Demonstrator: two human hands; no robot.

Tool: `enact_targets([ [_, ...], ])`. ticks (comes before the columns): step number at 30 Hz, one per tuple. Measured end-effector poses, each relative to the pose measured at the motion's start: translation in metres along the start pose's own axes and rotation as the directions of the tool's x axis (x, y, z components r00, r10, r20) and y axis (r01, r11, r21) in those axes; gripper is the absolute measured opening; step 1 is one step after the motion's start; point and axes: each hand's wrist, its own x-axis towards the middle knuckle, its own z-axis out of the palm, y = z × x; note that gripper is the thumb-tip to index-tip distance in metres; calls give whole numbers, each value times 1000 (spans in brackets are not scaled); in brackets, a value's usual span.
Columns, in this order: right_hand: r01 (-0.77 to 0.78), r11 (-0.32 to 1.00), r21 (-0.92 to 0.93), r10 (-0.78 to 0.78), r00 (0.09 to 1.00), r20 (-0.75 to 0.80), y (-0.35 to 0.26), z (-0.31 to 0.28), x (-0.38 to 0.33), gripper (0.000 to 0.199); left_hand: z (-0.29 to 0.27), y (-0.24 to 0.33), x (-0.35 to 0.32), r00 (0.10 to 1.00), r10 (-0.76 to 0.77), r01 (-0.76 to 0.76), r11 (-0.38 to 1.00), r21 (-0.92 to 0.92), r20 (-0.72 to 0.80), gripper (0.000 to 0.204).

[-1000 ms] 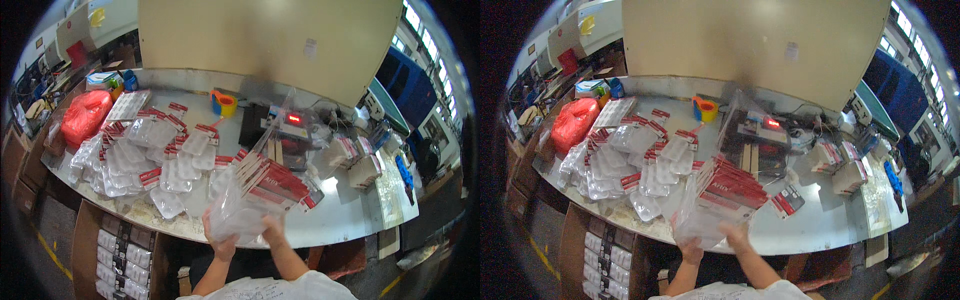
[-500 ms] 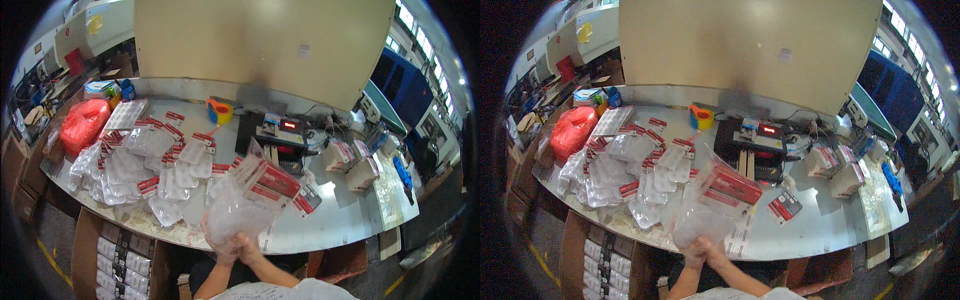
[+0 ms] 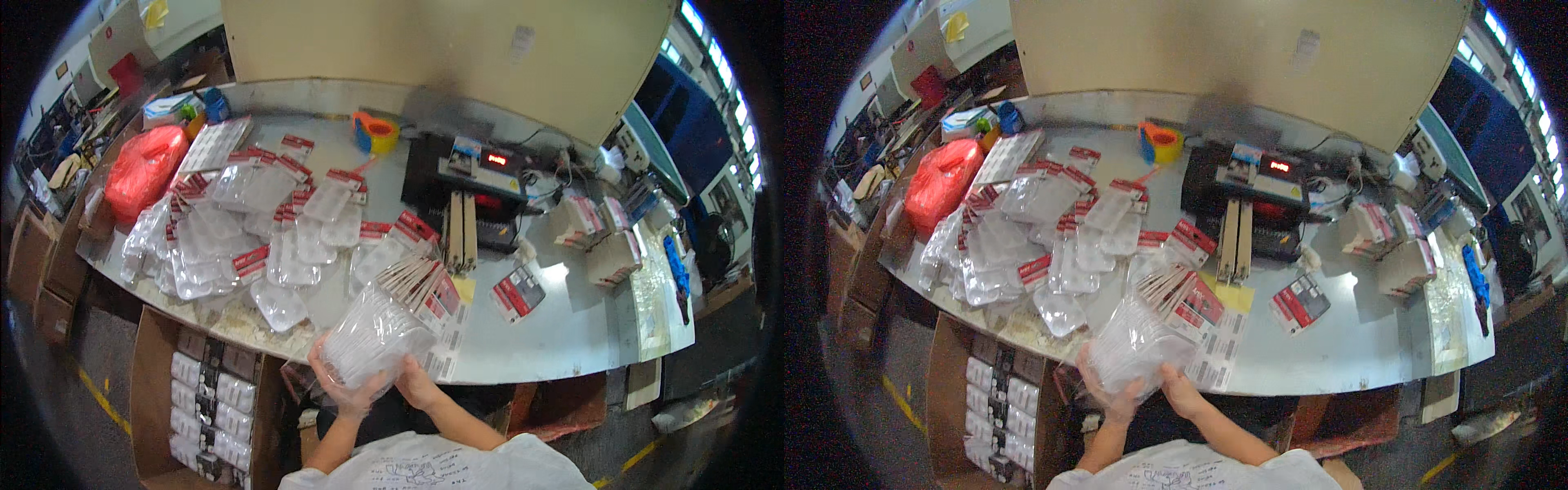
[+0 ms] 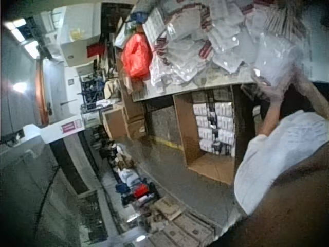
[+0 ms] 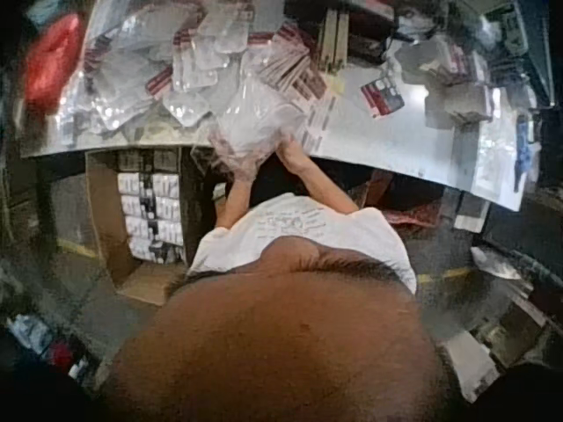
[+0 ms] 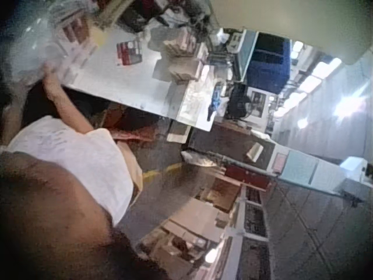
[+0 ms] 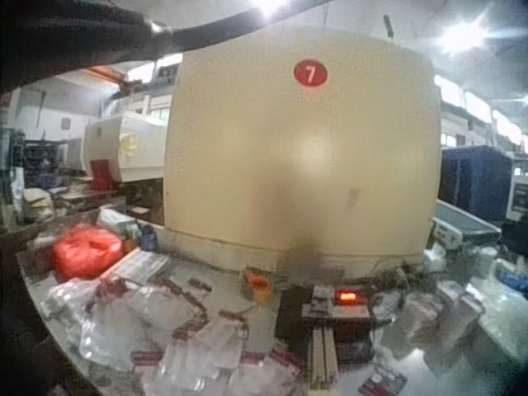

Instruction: The person repeatedly places white plastic mixing palettes into clear plastic bags, seals them with a heat sealer, and stacks the finished packages. They retrieve more palettes from a cardboard box and continue the cycle, then gather the sealed packages and place them into a larger bag.

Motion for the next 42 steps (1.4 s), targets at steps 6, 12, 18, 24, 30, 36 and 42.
enact_targets([
  [6, 103, 298, -949, 610, 744, 272, -72, 20, -38, 44, -34, -53, -16, 934, 177, -295, 873, 388, 311, 100],
  [12, 361, -400, -843, -394, 762, 513, -112, 57, 8, 62, -39, -58, -19, 940, 95, -246, 854, 459, 328, 110],
  [18, 359, -390, -848, -388, 771, 505, -103, 52, 29, 63, -23, -41, -19, 976, 9, -112, 879, 464, 219, 103],
  [24, 437, -87, -895, -675, 635, 375, -109, 25, -13, 46, -15, -19, -45, 629, -750, 528, 605, -596, -204, 50],
  [30, 443, 295, -847, -408, 860, 308, -70, 8, -39, 26, -8, -1, -35, 616, -788, 635, 479, -606, 22, 37],
  [36, 244, 465, -851, -79, 969, 235, -60, 16, -79, 12, -38, 63, -53, 532, -843, 799, 469, 377, -78, 13],
  [42, 520, 244, -819, -235, 851, 470, -37, 42, -56, 17, -75, 55, -42, 919, -388, 119, 449, 885, 74, 36],
])
